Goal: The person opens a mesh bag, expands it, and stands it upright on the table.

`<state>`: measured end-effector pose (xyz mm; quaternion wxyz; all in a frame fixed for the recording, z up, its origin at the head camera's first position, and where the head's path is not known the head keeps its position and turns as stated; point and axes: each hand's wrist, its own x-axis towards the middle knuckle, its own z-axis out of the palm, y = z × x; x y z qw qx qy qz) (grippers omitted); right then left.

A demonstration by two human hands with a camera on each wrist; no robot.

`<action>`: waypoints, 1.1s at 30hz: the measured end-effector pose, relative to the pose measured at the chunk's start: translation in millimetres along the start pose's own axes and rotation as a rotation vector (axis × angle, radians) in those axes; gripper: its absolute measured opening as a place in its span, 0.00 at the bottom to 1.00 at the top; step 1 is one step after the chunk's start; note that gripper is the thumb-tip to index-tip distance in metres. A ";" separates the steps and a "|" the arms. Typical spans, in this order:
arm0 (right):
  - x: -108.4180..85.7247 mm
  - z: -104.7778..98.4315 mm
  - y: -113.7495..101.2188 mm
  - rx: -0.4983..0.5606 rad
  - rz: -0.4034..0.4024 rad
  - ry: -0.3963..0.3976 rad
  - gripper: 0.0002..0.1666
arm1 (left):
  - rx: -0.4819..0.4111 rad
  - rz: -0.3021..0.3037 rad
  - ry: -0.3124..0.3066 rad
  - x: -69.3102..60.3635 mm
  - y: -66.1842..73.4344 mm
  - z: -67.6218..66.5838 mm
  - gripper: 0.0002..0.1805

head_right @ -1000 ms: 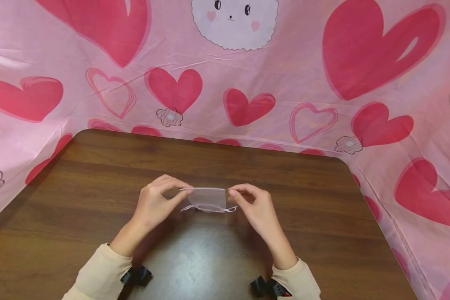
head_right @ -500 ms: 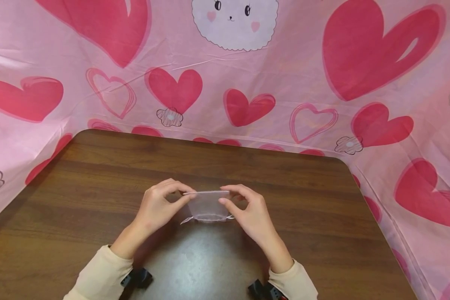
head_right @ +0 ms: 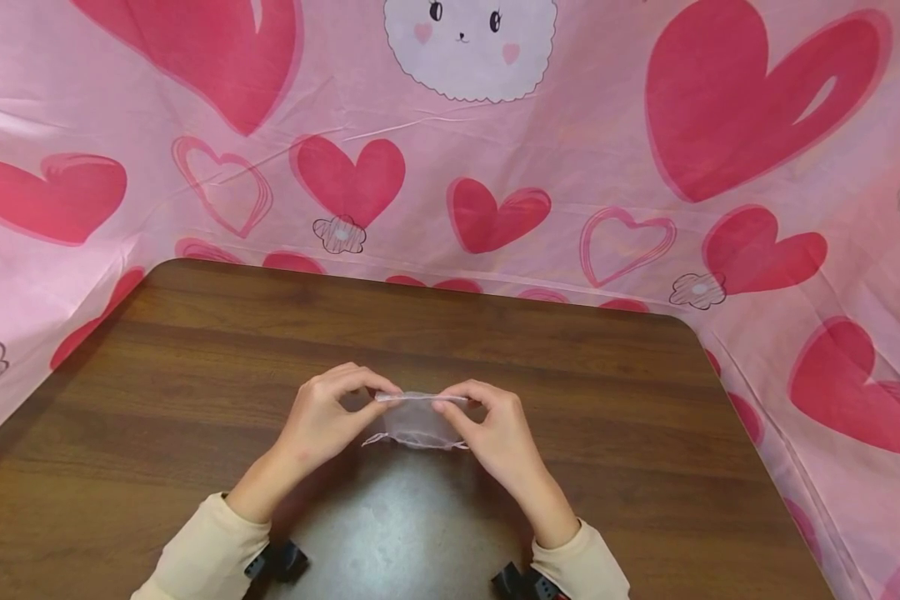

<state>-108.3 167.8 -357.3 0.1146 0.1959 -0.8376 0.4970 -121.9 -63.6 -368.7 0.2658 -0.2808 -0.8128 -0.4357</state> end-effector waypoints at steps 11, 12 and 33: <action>-0.2 0.3 -0.3 0.022 0.000 0.021 0.07 | -0.001 -0.050 -0.103 -0.3 2.6 -0.8 0.12; -0.2 0.2 -0.5 0.021 -0.004 0.022 0.07 | -0.001 -0.053 -0.114 -0.3 3.1 -1.0 0.12; -3.0 3.2 -7.8 0.012 -0.093 -0.080 0.15 | -0.083 -0.167 -0.244 0.2 11.7 -3.5 0.07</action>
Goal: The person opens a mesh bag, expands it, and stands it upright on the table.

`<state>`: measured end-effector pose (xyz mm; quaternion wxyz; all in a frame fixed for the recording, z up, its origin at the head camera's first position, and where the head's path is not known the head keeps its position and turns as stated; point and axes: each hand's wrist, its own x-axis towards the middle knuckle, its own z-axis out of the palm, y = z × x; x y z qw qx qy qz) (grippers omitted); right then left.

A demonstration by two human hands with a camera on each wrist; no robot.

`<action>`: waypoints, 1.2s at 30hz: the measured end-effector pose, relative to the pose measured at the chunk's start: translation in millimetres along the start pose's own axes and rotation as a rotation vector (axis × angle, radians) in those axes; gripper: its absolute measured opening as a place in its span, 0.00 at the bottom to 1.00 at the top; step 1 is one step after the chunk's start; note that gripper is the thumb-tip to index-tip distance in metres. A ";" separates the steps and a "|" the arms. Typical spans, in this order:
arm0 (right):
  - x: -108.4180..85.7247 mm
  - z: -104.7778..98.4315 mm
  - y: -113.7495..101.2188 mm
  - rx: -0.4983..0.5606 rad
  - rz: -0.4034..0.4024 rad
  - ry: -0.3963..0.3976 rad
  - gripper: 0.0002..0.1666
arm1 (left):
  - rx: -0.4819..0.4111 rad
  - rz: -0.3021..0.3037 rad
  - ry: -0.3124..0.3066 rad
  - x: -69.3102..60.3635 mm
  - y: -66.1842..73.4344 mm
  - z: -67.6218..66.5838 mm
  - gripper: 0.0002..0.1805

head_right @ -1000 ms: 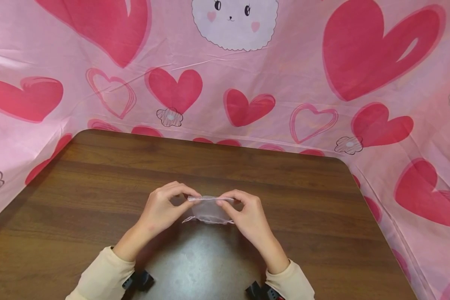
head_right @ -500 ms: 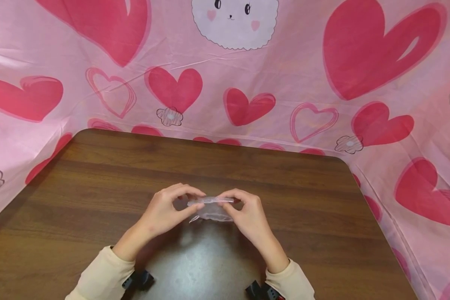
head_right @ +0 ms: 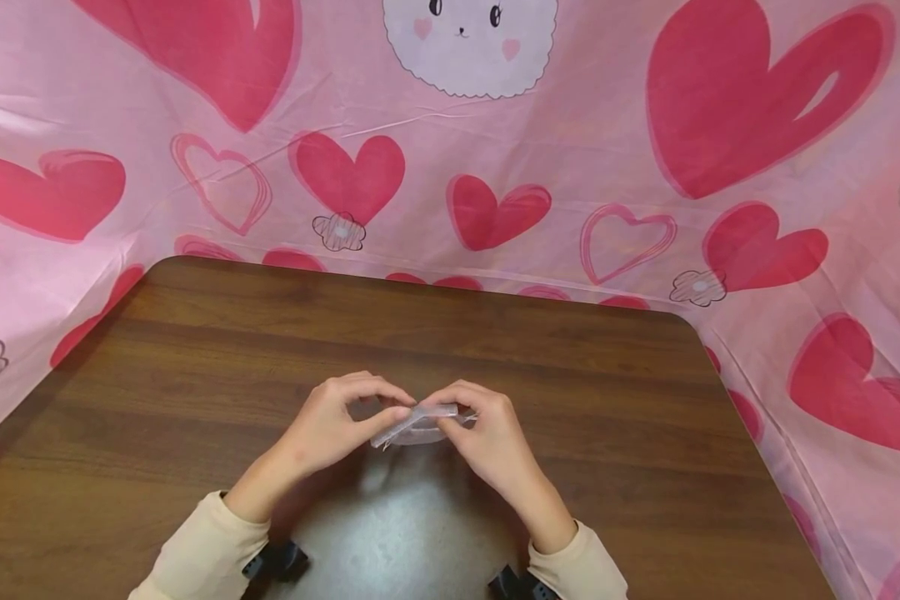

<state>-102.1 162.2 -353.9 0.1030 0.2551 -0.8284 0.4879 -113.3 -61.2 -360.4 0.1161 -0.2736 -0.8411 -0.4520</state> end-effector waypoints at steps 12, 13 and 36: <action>-0.4 0.4 -3.2 0.007 -0.035 -0.003 0.14 | 0.013 0.036 0.001 1.0 4.0 0.3 0.03; -0.4 0.4 -3.1 0.008 -0.037 -0.002 0.14 | 0.018 0.036 0.003 0.9 4.2 0.5 0.03; 2.8 -6.4 -5.4 0.004 -0.037 0.153 0.13 | 0.045 -0.070 0.093 1.0 6.2 -2.7 0.03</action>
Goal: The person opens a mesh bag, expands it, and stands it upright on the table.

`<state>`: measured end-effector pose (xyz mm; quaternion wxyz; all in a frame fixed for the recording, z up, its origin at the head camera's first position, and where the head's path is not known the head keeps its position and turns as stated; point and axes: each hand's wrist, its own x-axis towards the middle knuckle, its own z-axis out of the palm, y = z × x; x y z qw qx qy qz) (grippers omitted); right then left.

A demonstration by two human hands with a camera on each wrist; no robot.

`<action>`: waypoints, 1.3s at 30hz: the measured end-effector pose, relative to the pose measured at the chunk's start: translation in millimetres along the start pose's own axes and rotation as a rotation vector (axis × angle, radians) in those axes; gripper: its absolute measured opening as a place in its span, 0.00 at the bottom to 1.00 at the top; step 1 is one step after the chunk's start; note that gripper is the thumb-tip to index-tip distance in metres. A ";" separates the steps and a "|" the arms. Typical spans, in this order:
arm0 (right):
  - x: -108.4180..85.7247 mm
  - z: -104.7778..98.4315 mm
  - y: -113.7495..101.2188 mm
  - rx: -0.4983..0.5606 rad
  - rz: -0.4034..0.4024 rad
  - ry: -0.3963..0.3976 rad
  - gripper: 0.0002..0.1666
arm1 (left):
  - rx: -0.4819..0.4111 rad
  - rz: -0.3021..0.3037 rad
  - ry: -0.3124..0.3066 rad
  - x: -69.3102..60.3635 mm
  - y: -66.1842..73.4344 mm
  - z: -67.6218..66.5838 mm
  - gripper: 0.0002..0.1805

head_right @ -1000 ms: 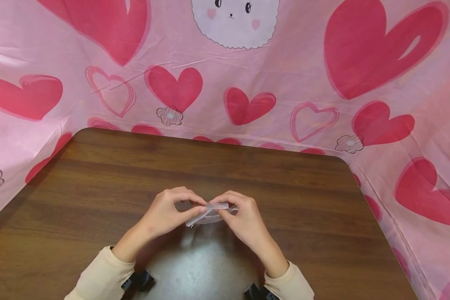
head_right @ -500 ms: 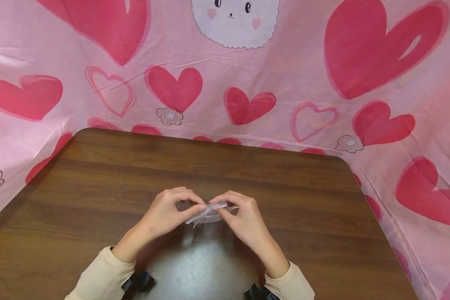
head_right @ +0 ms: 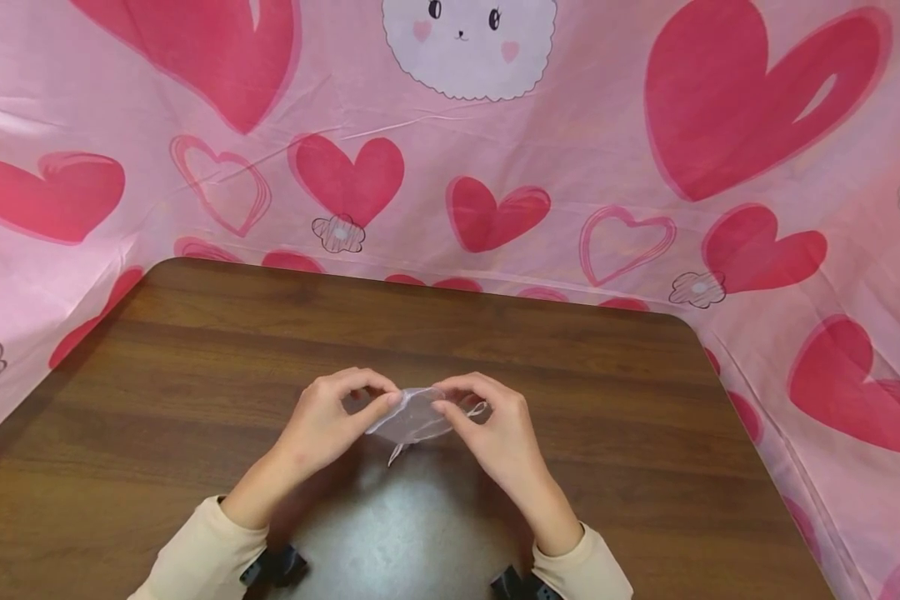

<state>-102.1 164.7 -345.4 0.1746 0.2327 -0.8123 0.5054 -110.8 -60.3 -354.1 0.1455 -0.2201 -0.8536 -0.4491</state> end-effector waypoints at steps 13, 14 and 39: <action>0.8 -2.0 -2.9 0.026 0.005 0.075 0.13 | -0.041 -0.106 0.076 1.6 0.9 -1.7 0.03; 0.5 -1.2 -2.9 0.027 0.008 0.069 0.13 | -0.042 -0.107 0.076 1.6 1.2 -1.7 0.04; -5.7 11.0 -2.9 -0.016 0.117 0.008 0.08 | -0.061 -0.004 0.013 -3.2 10.1 7.7 0.04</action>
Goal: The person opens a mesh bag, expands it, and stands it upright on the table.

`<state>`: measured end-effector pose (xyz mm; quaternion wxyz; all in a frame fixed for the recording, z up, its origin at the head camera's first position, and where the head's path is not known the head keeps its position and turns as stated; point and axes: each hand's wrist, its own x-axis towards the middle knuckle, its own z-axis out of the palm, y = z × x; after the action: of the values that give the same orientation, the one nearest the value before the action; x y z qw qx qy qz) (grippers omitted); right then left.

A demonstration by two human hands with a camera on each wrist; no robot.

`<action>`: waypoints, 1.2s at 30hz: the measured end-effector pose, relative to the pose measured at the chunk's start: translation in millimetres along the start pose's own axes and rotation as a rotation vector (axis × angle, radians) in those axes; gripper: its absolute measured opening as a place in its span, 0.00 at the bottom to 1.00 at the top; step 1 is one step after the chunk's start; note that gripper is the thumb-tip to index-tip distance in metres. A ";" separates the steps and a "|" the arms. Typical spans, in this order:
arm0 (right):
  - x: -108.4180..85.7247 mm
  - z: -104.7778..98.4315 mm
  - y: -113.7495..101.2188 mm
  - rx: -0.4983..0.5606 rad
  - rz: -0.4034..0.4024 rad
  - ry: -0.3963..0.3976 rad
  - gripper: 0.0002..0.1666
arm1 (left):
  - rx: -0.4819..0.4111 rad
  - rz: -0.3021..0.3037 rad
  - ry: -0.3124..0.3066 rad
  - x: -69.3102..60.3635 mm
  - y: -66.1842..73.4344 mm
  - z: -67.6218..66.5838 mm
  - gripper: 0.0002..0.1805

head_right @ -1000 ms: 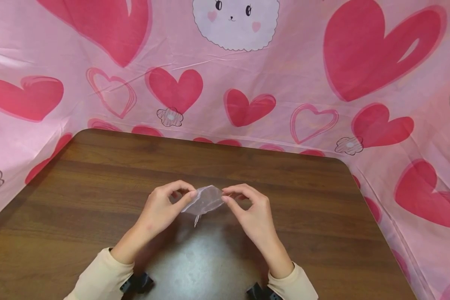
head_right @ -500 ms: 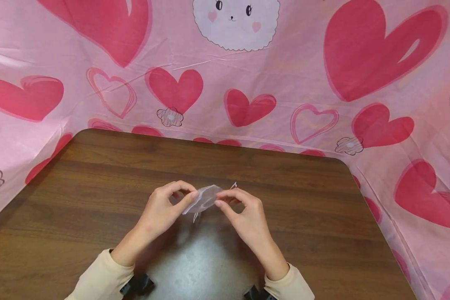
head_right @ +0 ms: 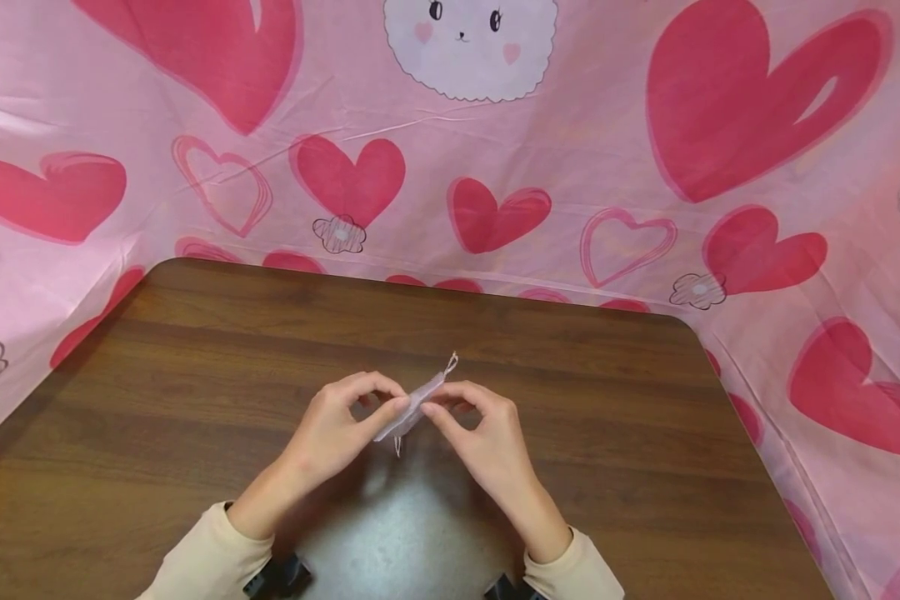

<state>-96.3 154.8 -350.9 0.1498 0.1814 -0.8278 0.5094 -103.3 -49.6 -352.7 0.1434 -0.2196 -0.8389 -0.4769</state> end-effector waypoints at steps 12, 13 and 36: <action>-1.2 1.6 -0.9 -0.025 0.007 0.021 0.07 | 0.001 -0.002 -0.022 -3.2 1.6 3.7 0.03; -1.2 1.6 -1.0 -0.023 0.007 0.022 0.07 | 0.004 -0.004 -0.022 -3.3 1.5 3.8 0.03; 0.1 -4.3 -0.3 -0.019 0.022 -0.009 0.03 | 0.048 -0.007 0.038 0.8 -2.6 -0.6 0.02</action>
<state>-96.1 158.6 -348.8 0.1425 0.1732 -0.8353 0.5021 -105.3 -51.1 -354.0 0.1630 -0.2039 -0.8480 -0.4612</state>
